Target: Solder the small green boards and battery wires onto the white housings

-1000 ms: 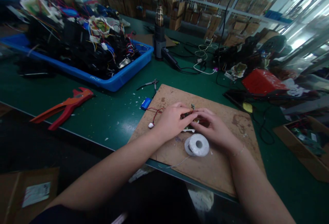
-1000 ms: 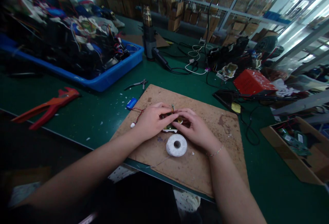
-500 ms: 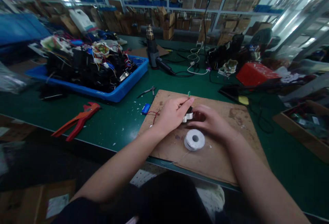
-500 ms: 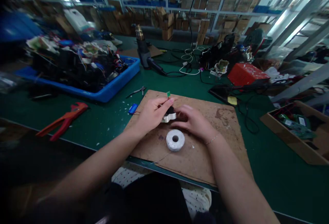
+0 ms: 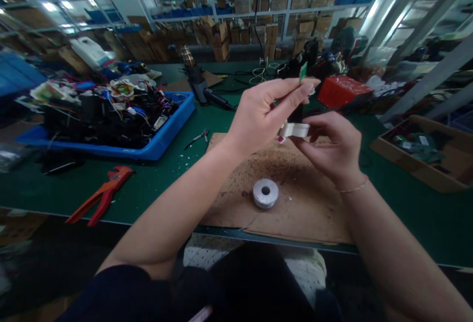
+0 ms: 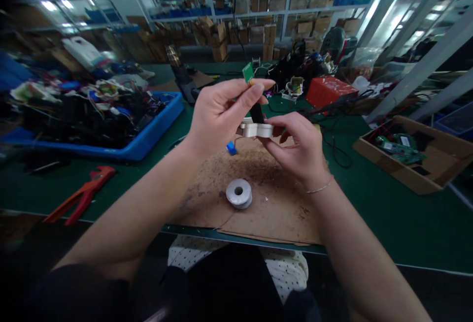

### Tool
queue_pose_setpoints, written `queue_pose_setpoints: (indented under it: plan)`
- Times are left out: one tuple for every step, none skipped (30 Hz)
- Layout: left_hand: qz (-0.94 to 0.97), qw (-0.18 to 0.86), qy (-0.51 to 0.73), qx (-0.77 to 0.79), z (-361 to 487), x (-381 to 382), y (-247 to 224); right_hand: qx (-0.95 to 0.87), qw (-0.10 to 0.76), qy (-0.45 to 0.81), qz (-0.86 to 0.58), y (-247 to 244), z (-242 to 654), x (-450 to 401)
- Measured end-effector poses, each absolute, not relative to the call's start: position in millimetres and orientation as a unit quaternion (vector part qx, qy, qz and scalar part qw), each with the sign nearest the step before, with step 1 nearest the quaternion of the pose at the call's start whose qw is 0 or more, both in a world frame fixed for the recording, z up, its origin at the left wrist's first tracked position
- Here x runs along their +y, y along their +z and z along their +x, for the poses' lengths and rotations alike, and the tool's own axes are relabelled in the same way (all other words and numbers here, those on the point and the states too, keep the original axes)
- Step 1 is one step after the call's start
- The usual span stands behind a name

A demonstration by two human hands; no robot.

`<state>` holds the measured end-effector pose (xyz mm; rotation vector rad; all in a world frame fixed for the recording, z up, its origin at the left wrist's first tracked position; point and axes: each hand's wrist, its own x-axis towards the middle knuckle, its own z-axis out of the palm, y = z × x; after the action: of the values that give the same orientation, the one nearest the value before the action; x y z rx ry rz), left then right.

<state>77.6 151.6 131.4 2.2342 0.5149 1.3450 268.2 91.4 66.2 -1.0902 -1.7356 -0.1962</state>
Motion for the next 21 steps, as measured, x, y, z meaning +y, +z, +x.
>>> queue_pose_setpoints:
  plan:
    - [0.818,0.242,0.485,0.191,76.2,152.1,127.1,-0.729,0.488,-0.087,-0.472,65.0,272.1,85.1]
    - [0.821,0.246,0.478,0.192,74.6,152.7,121.1,-0.735,0.46,-0.09,-0.491,61.9,275.7,78.4]
    - [0.823,0.25,0.472,0.194,72.8,153.4,113.6,-0.74,0.429,-0.09,-0.511,57.3,278.7,71.5]
    - [0.824,0.255,0.463,0.202,71.1,153.8,104.8,-0.745,0.395,-0.09,-0.53,51.2,280.9,64.5]
    - [0.826,0.262,0.451,0.216,69.4,154.0,95.0,-0.75,0.359,-0.09,-0.548,44.3,282.2,57.7]
    - [0.828,0.271,0.432,0.232,68.0,153.9,84.6,-0.757,0.321,-0.085,-0.563,36.8,282.4,51.0]
    - [0.832,0.283,0.408,0.246,66.6,153.1,74.0,-0.762,0.292,-0.078,-0.573,29.3,281.5,44.4]
    - [0.838,0.297,0.381,0.253,65.1,151.7,63.7,-0.766,0.269,-0.07,-0.58,22.1,279.6,37.8]
    - [0.845,0.31,0.355,0.253,63.3,149.7,54.0,-0.769,0.253,-0.062,-0.584,15.5,276.9,31.0]
    - [0.852,0.322,0.331,0.247,61.2,147.0,45.4,-0.77,0.245,-0.055,-0.586,9.8,273.7,23.9]
    - [0.859,0.332,0.31,0.237,58.5,143.7,38.2,-0.772,0.238,-0.048,-0.588,5.0,270.2,16.3]
    - [0.865,0.34,0.293,0.225,55.2,140.0,32.4,-0.773,0.233,-0.041,-0.589,1.3,266.7,8.4]
    - [0.87,0.349,0.275,0.213,51.3,136.2,28.2,-0.774,0.231,-0.034,-0.588,-1.2,263.5,0.3]
    - [0.874,0.357,0.259,0.202,46.9,132.3,25.4,-0.775,0.234,-0.025,-0.586,-2.5,260.8,-7.6]
    - [0.878,0.364,0.247,0.192,42.4,128.8,23.9,-0.774,0.238,-0.017,-0.587,-2.7,258.7,-14.7]
    - [0.88,0.369,0.236,0.184,37.8,125.7,23.2,-0.77,0.244,-0.013,-0.59,-2.0,257.4,-20.5]
    - [0.882,0.372,0.229,0.178,33.4,123.2,23.2,-0.764,0.249,-0.014,-0.596,-0.7,257.0,-24.1]
    - [0.884,0.373,0.223,0.171,29.4,121.4,23.5,-0.758,0.253,-0.018,-0.601,0.7,257.5,-25.1]
    - [0.887,0.372,0.218,0.165,25.9,120.2,23.9,-0.754,0.255,-0.023,-0.604,1.9,258.9,-23.4]
    - [0.89,0.371,0.213,0.159,23.0,119.6,24.3,-0.756,0.255,-0.026,-0.602,2.5,261.1,-19.0]
    - [0.893,0.369,0.208,0.154,20.6,119.3,24.6,-0.764,0.254,-0.024,-0.593,2.3,263.9,-12.5]
